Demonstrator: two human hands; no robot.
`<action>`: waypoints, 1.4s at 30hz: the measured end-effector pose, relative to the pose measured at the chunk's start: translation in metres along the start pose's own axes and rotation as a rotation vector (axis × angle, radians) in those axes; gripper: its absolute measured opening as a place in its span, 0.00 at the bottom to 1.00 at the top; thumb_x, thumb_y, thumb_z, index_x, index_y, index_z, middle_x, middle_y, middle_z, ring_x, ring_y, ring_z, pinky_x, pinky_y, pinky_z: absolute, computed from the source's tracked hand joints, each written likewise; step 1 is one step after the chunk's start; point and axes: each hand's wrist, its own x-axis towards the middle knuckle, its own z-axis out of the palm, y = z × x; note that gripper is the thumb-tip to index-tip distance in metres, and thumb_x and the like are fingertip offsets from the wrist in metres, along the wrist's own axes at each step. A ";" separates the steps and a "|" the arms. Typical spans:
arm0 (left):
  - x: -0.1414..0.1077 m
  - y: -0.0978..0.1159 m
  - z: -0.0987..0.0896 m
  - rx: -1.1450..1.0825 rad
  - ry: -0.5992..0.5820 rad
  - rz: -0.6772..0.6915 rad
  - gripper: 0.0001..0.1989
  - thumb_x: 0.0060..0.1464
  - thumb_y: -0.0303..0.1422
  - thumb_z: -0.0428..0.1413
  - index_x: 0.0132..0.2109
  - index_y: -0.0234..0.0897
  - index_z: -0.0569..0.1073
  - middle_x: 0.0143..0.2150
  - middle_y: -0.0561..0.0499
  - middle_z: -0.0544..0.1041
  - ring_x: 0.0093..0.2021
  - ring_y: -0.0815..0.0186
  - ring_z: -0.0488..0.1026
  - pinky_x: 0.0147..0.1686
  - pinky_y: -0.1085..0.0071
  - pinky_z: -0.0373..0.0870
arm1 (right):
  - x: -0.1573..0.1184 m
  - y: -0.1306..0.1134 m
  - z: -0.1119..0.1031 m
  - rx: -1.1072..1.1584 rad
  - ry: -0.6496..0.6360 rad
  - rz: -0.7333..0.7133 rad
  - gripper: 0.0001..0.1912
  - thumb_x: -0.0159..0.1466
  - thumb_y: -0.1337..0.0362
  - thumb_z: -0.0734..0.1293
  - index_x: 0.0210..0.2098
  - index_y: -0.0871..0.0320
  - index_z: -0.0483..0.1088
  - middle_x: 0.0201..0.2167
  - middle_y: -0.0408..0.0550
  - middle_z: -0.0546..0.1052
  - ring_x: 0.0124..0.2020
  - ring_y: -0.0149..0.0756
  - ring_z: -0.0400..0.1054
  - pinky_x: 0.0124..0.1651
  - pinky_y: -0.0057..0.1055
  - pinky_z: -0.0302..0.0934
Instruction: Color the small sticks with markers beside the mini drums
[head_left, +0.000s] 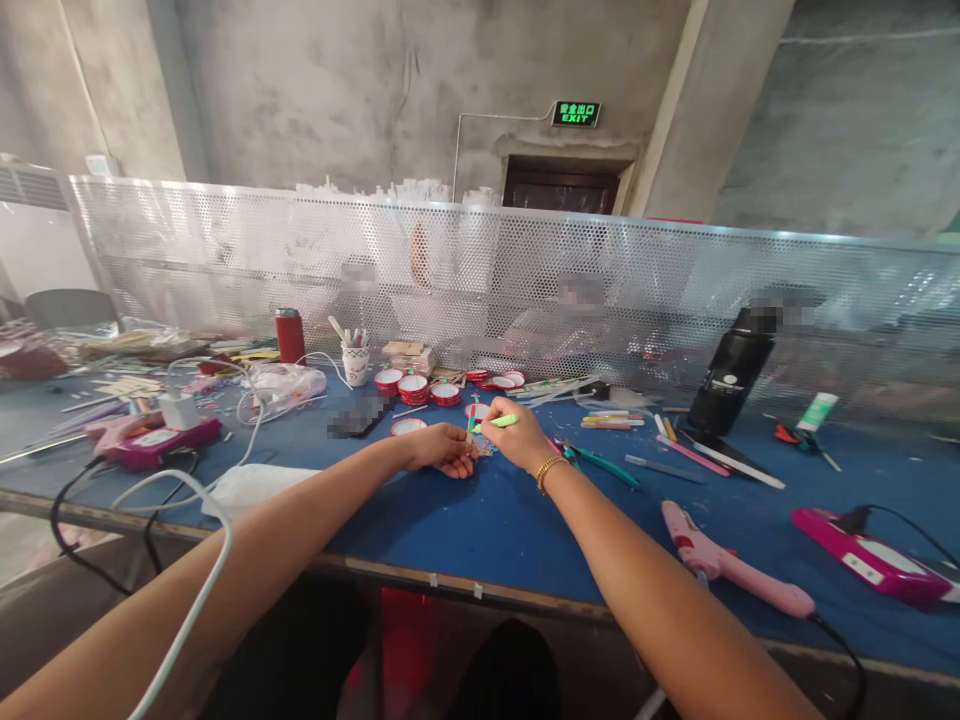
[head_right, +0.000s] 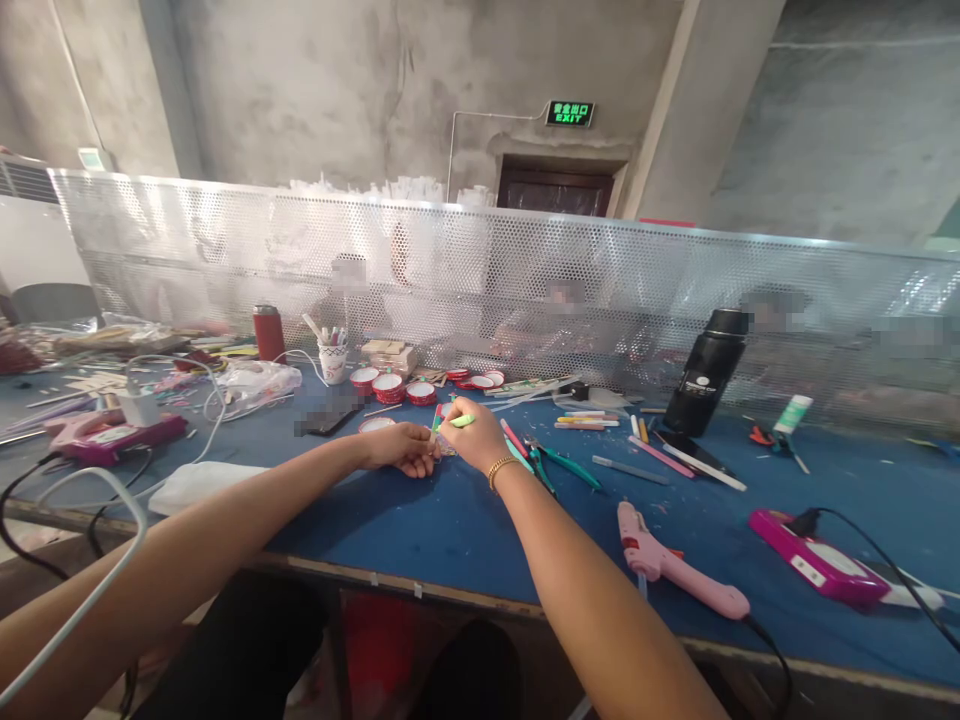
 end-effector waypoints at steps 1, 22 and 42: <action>0.000 0.000 0.000 0.000 -0.001 0.000 0.17 0.45 0.42 0.62 0.36 0.33 0.70 0.26 0.49 0.77 0.24 0.71 0.73 0.29 0.73 0.67 | 0.000 0.000 0.000 -0.010 0.004 0.005 0.05 0.51 0.65 0.62 0.21 0.56 0.61 0.18 0.37 0.66 0.22 0.29 0.58 0.27 0.25 0.48; -0.002 0.005 0.002 0.018 -0.019 0.012 0.22 0.42 0.47 0.63 0.35 0.34 0.69 0.27 0.49 0.77 0.25 0.70 0.73 0.28 0.73 0.67 | 0.010 0.011 -0.016 0.012 0.196 0.046 0.08 0.57 0.60 0.61 0.31 0.55 0.69 0.27 0.43 0.75 0.28 0.34 0.66 0.33 0.27 0.57; -0.002 0.008 -0.002 0.135 -0.051 0.063 0.21 0.47 0.50 0.57 0.39 0.37 0.69 0.32 0.48 0.78 0.29 0.67 0.76 0.27 0.73 0.67 | 0.018 0.054 -0.026 -0.546 -0.145 0.379 0.10 0.61 0.63 0.62 0.41 0.56 0.71 0.43 0.52 0.77 0.43 0.41 0.71 0.41 0.30 0.60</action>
